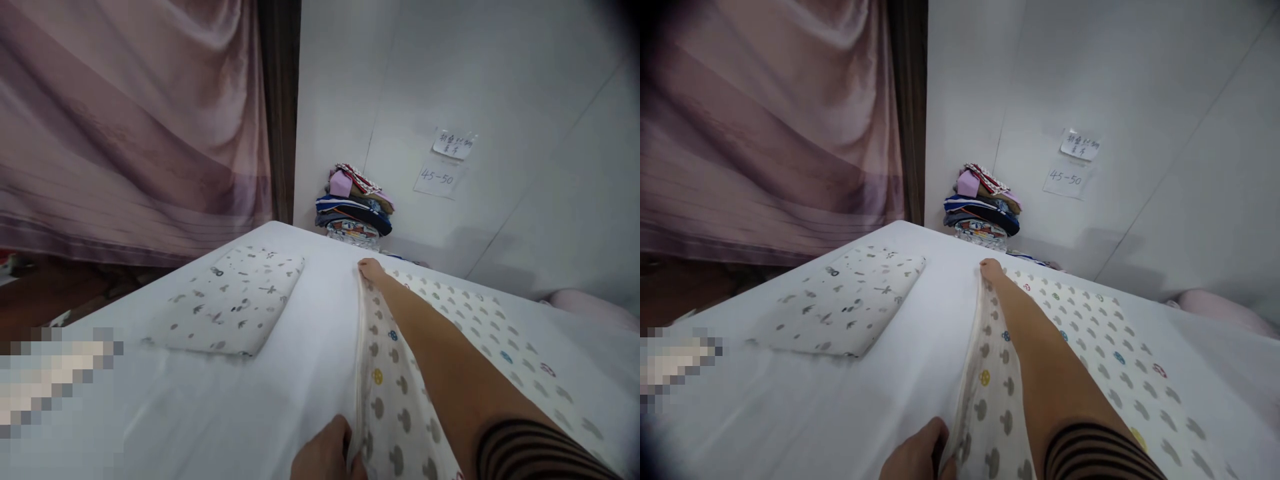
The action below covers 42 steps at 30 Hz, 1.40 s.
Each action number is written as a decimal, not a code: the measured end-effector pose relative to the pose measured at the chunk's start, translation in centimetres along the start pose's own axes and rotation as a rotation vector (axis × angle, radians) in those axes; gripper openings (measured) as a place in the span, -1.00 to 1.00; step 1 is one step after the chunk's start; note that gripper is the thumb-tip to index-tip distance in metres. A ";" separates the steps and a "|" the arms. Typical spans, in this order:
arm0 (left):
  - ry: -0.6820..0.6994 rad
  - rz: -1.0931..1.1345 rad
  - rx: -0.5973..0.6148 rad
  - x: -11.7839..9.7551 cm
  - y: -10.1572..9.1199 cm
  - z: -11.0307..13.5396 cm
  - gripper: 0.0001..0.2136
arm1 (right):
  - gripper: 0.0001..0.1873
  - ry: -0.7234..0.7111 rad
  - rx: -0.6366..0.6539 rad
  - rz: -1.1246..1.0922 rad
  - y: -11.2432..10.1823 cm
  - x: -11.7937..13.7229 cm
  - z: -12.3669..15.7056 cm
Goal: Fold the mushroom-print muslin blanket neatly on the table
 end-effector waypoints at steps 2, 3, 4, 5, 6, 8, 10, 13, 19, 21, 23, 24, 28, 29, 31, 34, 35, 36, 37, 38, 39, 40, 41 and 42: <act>0.012 0.023 -0.004 0.0 0.0 -0.1 -0.91 | -0.66 -0.005 -0.046 -0.037 -0.2 0.0 1.3; 0.011 0.032 -0.014 0.0 -0.1 -0.1 -0.92 | -0.63 -0.012 -0.071 -0.050 -0.2 0.1 2.2; 0.010 0.036 -0.031 -0.1 -0.1 -0.1 -0.93 | -0.61 -0.021 -0.095 -0.060 -0.2 0.3 3.4; 0.011 0.033 -0.044 -0.1 -0.1 0.0 -0.94 | -0.59 -0.037 -0.114 -0.068 -0.1 0.5 4.7; 0.010 0.027 -0.060 -0.2 -0.1 0.1 -0.95 | -0.57 -0.055 -0.126 -0.075 0.0 0.8 6.3; 0.023 0.011 -0.091 -0.3 -0.2 0.4 -0.96 | -0.55 -0.106 -0.127 -0.088 0.5 1.5 9.7; 0.042 0.004 -0.119 -0.3 -0.2 0.6 -0.97 | -0.54 -0.184 -0.083 -0.086 1.2 2.4 13.1; 0.075 0.014 -0.167 -0.3 -0.5 0.8 -0.96 | -0.50 -0.259 0.025 -0.052 1.7 3.7 16.7; 0.124 0.024 -0.223 -0.4 -1.2 0.7 -0.98 | -0.48 -0.227 0.142 -0.005 -0.2 6.1 18.8; 0.146 0.024 -0.242 -0.5 -1.4 0.5 -0.97 | -0.45 -0.219 0.137 0.007 -1.0 6.6 20.2; 0.168 0.020 -0.260 -0.6 -1.5 0.4 -0.98 | -0.42 -0.222 0.147 0.014 -1.6 6.7 22.3; 0.178 0.021 -0.266 -0.6 -1.6 0.3 -0.98 | -0.40 -0.213 0.161 0.015 -1.9 6.5 23.5; 0.192 0.030 -0.263 -0.7 -1.8 0.1 -0.96 | -0.33 -0.125 0.140 0.025 -3.5 4.2 28.3; 0.195 0.031 -0.258 -0.7 -1.9 0.1 -0.95 | -0.32 -0.110 0.121 0.032 -4.0 3.4 29.4; 0.199 0.025 -0.253 -0.8 -2.1 0.0 -0.94 | -0.29 -0.056 0.115 0.054 -4.9 1.6 31.5; 0.198 0.000 -0.255 -0.9 -2.5 -0.3 -0.92 | -0.28 0.066 0.175 0.070 -5.7 -0.7 34.3; 0.200 -0.006 -0.253 -0.9 -2.6 -0.4 -0.92 | -0.27 0.093 0.183 0.065 -5.9 -1.3 35.0; 0.201 -0.012 -0.250 -1.0 -2.7 -0.4 -0.91 | -0.26 0.104 0.179 0.055 -6.2 -1.6 35.6; 0.200 -0.016 -0.249 -1.0 -2.7 -0.5 -0.90 | -0.25 0.101 0.163 0.045 -6.5 -1.9 36.2; 0.195 -0.019 -0.249 -1.1 -2.8 -0.5 -0.90 | -0.23 0.091 0.138 0.039 -6.8 -2.1 36.7; 0.188 -0.023 -0.251 -1.1 -2.8 -0.5 -0.89 | -0.22 0.082 0.112 0.037 -7.2 -2.4 37.2; 0.182 -0.026 -0.253 -1.2 -2.9 -0.5 -0.89 | -0.21 0.083 0.089 0.045 -7.5 -2.7 37.7; 0.177 -0.030 -0.255 -1.2 -2.9 -0.5 -0.89 | -0.21 0.099 0.077 0.058 -7.8 -3.2 38.3; 0.170 -0.034 -0.254 -1.2 -3.0 -0.5 -0.88 | -0.22 0.125 0.080 0.071 -8.0 -3.7 38.8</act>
Point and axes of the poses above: each hand's wrist, its own z-axis away from the middle knuckle, its own y-axis out of the palm, x = y × z, the point moved 3 cm from there along -z, towards the middle knuckle, and after that the axes turned 12 degrees about -y, right-handed, at the moved point
